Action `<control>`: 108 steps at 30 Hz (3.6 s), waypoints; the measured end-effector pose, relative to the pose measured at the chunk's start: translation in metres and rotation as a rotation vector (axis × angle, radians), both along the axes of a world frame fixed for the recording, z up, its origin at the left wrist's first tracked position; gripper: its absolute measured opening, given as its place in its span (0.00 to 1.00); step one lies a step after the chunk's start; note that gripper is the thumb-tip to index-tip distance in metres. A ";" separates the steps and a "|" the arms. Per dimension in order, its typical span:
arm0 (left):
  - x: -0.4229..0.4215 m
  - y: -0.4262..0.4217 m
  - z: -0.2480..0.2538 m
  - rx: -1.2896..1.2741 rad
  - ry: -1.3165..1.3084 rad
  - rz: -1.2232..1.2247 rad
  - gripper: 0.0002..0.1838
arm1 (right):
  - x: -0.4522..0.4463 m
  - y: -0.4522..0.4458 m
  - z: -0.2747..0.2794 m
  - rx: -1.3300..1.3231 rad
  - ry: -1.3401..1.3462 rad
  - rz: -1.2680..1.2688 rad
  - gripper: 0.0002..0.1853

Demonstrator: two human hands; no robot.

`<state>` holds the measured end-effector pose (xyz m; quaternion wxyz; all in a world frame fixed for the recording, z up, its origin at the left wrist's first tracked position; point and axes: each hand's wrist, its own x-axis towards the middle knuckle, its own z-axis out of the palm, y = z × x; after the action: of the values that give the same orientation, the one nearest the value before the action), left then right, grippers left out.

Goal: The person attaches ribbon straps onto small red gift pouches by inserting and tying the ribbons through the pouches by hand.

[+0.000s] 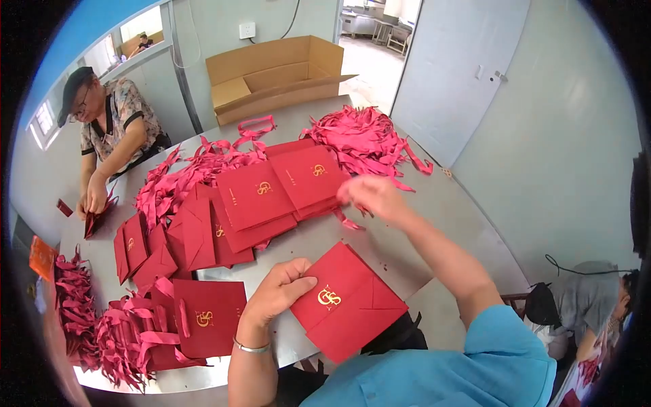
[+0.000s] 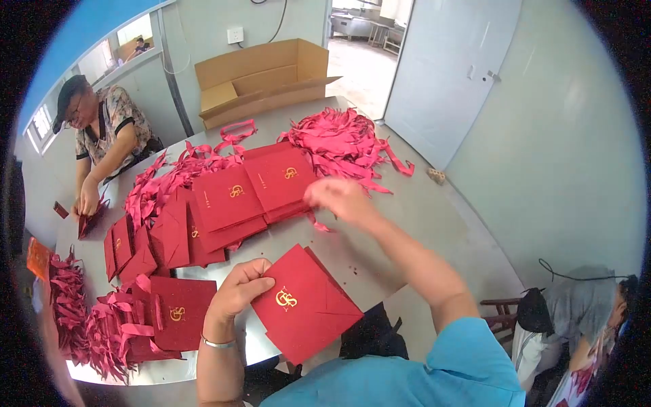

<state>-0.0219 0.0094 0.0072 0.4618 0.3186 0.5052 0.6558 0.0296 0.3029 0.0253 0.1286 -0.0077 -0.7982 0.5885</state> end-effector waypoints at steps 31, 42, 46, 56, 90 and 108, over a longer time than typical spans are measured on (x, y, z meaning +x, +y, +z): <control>0.005 0.019 -0.028 -0.321 0.945 0.268 0.13 | -0.155 0.088 0.085 1.109 0.239 -0.572 0.13; 0.005 0.017 -0.029 -0.296 0.934 0.227 0.11 | -0.078 0.017 0.138 0.163 0.352 -0.298 0.11; 0.005 0.015 -0.025 -0.314 0.932 0.217 0.11 | -0.060 0.005 0.160 0.145 0.628 -0.338 0.09; 0.004 0.015 -0.025 -0.344 1.015 0.197 0.12 | 0.031 0.004 0.002 0.646 0.139 -0.147 0.08; 0.006 0.015 -0.026 -0.350 0.993 0.191 0.13 | 0.055 -0.035 0.166 0.086 0.889 -0.261 0.10; 0.006 0.016 -0.025 -0.276 0.650 0.100 0.06 | 0.088 -0.050 0.028 -0.089 -0.078 -0.129 0.05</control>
<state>-0.0162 0.0254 -0.0174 0.2827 0.4200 0.7247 0.4673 0.1176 0.2530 0.0531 0.1349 -0.0878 -0.7736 0.6129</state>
